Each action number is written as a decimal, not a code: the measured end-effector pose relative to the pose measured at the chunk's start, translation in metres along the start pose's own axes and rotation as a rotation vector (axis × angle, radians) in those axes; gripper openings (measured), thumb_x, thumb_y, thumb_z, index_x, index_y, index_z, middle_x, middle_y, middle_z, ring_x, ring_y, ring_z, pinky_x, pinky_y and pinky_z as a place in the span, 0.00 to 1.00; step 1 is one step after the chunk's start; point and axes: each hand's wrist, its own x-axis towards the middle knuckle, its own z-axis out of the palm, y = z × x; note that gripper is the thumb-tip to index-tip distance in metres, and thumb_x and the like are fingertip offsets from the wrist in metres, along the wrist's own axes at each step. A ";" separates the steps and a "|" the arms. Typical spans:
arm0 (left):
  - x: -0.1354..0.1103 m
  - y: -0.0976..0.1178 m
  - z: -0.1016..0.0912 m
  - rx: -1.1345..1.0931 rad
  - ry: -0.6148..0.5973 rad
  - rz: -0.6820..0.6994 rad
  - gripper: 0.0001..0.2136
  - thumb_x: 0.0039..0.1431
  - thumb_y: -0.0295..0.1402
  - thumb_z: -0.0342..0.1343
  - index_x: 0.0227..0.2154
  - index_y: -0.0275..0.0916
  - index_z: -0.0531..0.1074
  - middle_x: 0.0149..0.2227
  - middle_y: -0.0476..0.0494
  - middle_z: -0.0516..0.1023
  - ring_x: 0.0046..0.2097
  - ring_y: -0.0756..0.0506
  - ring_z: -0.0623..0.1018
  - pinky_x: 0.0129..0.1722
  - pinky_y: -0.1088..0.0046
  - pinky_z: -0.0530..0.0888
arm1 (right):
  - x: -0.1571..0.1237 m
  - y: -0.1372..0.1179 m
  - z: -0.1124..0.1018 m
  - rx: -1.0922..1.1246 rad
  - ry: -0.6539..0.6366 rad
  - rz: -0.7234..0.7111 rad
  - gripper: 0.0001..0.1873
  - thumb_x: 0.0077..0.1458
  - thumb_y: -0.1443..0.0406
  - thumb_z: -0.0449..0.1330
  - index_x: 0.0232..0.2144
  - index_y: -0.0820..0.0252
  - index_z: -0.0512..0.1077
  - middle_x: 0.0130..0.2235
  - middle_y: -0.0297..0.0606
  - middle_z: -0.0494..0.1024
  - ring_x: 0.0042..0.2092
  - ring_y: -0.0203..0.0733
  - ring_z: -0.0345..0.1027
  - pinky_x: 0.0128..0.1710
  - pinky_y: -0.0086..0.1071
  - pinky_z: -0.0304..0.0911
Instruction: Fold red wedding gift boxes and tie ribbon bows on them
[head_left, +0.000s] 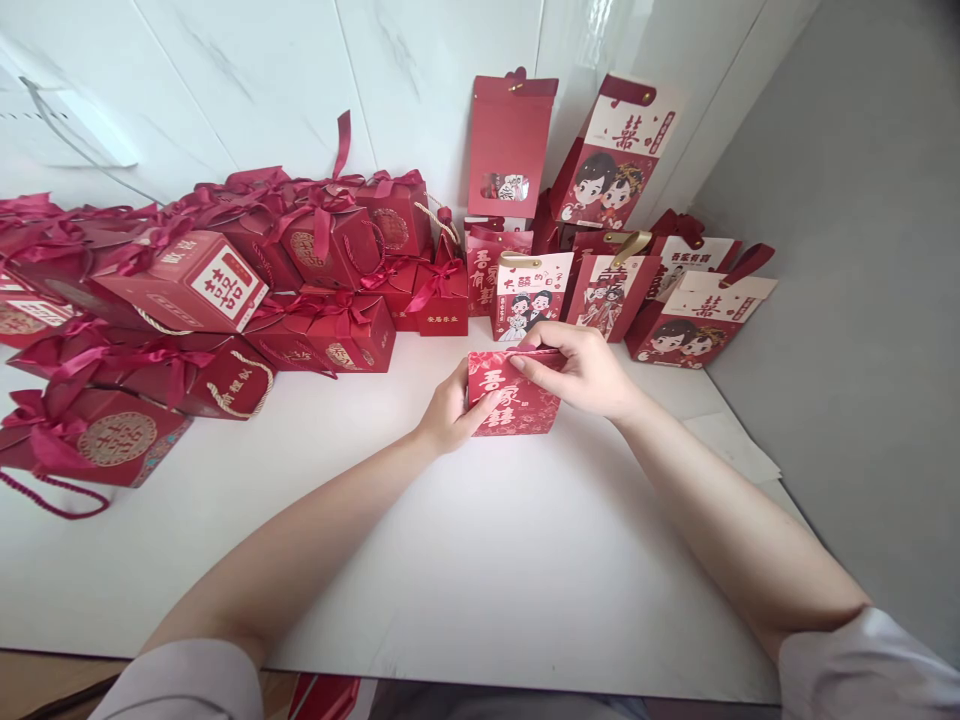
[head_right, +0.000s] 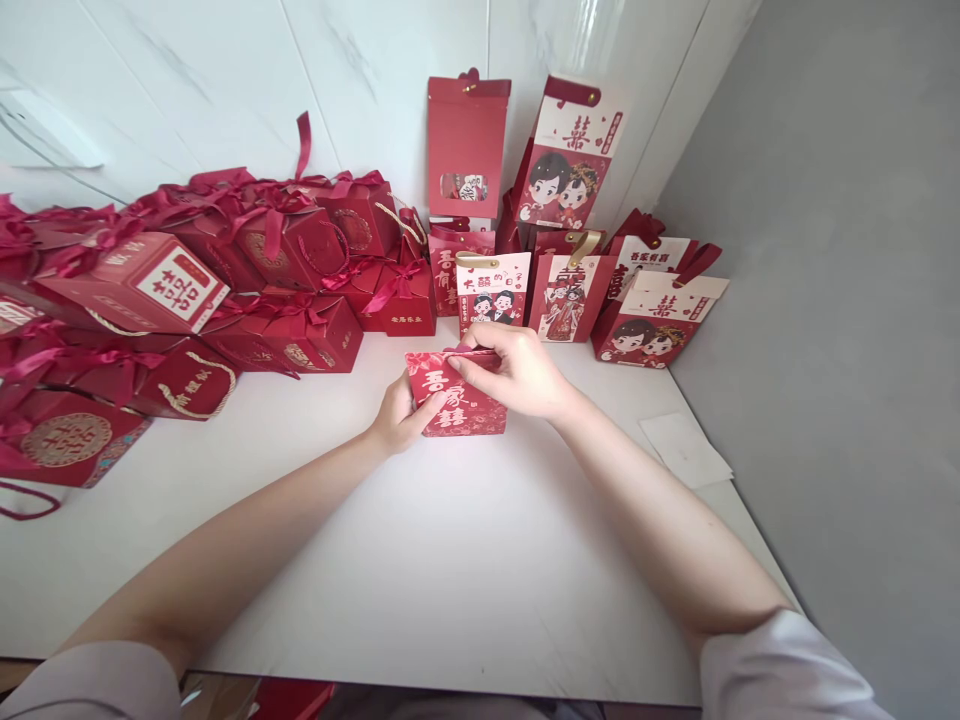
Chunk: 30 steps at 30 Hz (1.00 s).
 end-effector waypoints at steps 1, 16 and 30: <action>0.000 0.000 0.000 0.002 0.000 0.000 0.19 0.64 0.41 0.57 0.53 0.39 0.68 0.47 0.40 0.79 0.47 0.41 0.80 0.47 0.64 0.76 | 0.000 0.000 0.001 -0.009 0.007 -0.006 0.12 0.62 0.59 0.60 0.29 0.58 0.68 0.28 0.34 0.72 0.29 0.37 0.63 0.30 0.30 0.58; 0.000 -0.001 0.000 -0.009 -0.002 0.004 0.20 0.64 0.42 0.57 0.55 0.39 0.67 0.48 0.40 0.79 0.47 0.40 0.80 0.49 0.64 0.76 | -0.001 0.002 -0.001 -0.006 0.009 -0.054 0.08 0.60 0.63 0.59 0.30 0.59 0.68 0.29 0.33 0.72 0.29 0.36 0.63 0.30 0.29 0.57; 0.000 -0.001 0.001 -0.007 -0.011 0.030 0.18 0.63 0.39 0.58 0.54 0.39 0.67 0.49 0.41 0.78 0.49 0.41 0.79 0.48 0.66 0.75 | -0.002 0.000 0.006 -0.033 0.091 -0.041 0.07 0.54 0.67 0.60 0.26 0.59 0.67 0.26 0.31 0.70 0.28 0.35 0.60 0.29 0.29 0.56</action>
